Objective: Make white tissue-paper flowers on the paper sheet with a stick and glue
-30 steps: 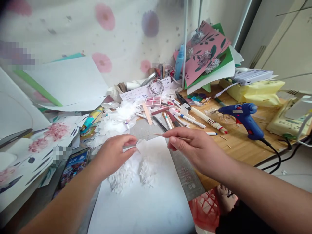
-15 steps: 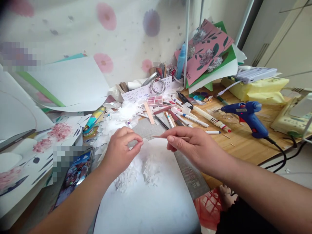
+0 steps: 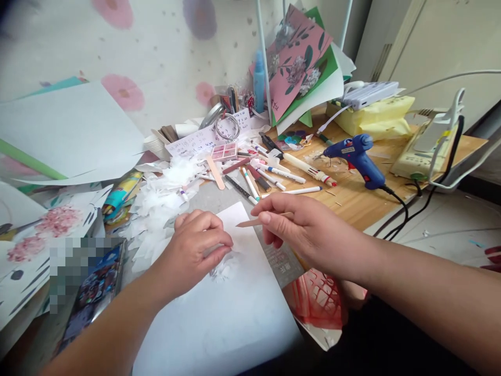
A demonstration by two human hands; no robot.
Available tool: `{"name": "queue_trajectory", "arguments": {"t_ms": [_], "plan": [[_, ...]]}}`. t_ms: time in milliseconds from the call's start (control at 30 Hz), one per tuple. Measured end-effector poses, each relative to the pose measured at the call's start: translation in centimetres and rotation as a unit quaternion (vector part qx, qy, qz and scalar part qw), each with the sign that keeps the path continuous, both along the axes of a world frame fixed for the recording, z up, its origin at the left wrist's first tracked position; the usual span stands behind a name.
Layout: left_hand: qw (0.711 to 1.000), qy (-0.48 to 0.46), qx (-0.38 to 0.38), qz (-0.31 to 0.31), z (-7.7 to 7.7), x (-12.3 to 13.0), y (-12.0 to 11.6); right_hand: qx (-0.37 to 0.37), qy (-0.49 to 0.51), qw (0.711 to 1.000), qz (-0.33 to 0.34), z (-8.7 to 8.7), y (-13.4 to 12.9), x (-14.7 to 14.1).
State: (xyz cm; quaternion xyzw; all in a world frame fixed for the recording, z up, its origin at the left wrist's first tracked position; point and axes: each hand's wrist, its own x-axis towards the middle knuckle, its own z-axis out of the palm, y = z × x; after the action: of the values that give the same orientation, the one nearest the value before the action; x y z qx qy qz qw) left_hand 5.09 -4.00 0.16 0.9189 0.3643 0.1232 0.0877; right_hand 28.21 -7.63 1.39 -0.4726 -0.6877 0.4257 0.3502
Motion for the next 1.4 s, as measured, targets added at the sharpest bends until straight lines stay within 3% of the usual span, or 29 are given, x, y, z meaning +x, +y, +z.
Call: {"name": "queue_trajectory", "arguments": {"t_ms": [233,600,800,1067,1400], "plan": [[1.000,0.024,-0.010,0.001,0.1,-0.3,0.3,-0.098,0.022,0.995,-0.006,-0.7,-0.3,-0.4],[0.999,0.041,-0.009,0.001,0.1,-0.3,0.0,-0.117,0.005,0.993,-0.005,-1.0,0.6,-1.9],[0.996,0.025,-0.065,0.056,-0.3,-0.1,0.3,-0.119,-0.025,0.993,0.003,0.0,2.2,-2.4],[0.992,0.023,-0.109,0.055,-0.3,-0.2,0.5,-0.214,0.088,0.973,-0.001,-0.9,4.9,-3.8],[0.989,0.028,-0.131,0.070,-0.4,-0.2,0.6,-0.205,0.167,0.963,-0.058,-1.4,5.9,-4.8]]}}
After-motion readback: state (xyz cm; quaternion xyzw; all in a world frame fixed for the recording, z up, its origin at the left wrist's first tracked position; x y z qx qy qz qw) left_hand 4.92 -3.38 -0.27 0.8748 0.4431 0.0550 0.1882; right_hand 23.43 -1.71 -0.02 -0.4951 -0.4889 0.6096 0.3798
